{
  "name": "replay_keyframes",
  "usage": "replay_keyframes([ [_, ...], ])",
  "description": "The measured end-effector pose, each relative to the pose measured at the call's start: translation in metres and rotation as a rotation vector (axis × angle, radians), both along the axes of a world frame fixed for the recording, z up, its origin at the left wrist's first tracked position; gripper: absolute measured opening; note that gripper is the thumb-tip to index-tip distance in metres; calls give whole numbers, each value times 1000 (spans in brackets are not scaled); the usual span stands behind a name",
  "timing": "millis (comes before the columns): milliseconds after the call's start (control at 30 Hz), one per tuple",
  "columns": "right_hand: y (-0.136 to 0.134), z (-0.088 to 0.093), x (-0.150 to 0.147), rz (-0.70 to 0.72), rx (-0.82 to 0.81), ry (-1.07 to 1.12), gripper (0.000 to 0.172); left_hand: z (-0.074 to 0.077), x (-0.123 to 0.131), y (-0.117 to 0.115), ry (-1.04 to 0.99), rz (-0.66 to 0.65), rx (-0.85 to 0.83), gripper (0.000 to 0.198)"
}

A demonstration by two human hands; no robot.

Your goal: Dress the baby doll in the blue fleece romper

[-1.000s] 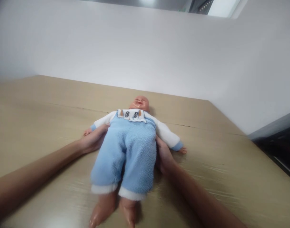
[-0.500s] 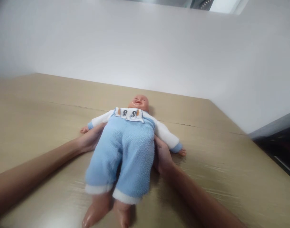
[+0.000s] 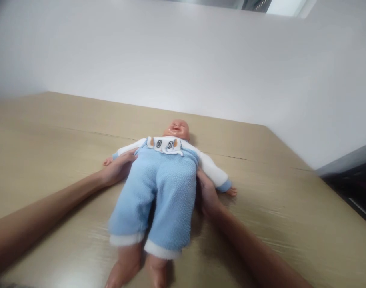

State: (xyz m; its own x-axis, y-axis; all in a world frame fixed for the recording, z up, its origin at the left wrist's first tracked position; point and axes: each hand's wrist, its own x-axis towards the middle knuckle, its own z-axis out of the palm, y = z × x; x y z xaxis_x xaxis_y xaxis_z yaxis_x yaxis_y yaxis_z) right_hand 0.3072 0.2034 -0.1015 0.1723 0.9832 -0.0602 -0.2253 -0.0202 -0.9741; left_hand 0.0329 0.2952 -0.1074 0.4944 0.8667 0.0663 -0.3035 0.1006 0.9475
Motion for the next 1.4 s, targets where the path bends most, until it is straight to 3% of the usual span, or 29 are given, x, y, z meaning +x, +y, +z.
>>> replay_keyframes([
  [167, 6, -8, 6, 83, -61, 154, 16, 3, -4, 0, 67, -3, 35, 29],
  [333, 4, -7, 15, 61, 117, -53, 9, 4, -7, 1, 73, -15, 57, 23],
  [467, 6, 4, 20, 56, 116, -141, 9, 7, -3, -3, 138, 71, 126, 25],
  [567, 14, 5, 24, 77, 66, -64, 15, 10, 1, -5, 189, 160, 203, 30],
  [767, 13, -6, 39, 102, 37, -489, 36, 16, -9, -6, 543, 145, 285, 32],
  [867, 9, -7, 40, 123, 42, -465, 39, 16, -14, -7, 592, 127, 224, 30],
  [967, 8, -13, 32, 129, 5, -204, 37, 11, -10, -9, 510, 138, 158, 33],
  [1100, 7, -22, 16, 65, -57, 96, 26, -2, 8, -13, 144, 185, -44, 39],
  [1200, 6, -21, 7, 47, -9, 102, 28, -8, 21, -16, -26, 216, -164, 55],
  [1400, 13, -14, 3, 44, 35, 104, 36, -12, 25, -12, 18, 326, -132, 54],
])
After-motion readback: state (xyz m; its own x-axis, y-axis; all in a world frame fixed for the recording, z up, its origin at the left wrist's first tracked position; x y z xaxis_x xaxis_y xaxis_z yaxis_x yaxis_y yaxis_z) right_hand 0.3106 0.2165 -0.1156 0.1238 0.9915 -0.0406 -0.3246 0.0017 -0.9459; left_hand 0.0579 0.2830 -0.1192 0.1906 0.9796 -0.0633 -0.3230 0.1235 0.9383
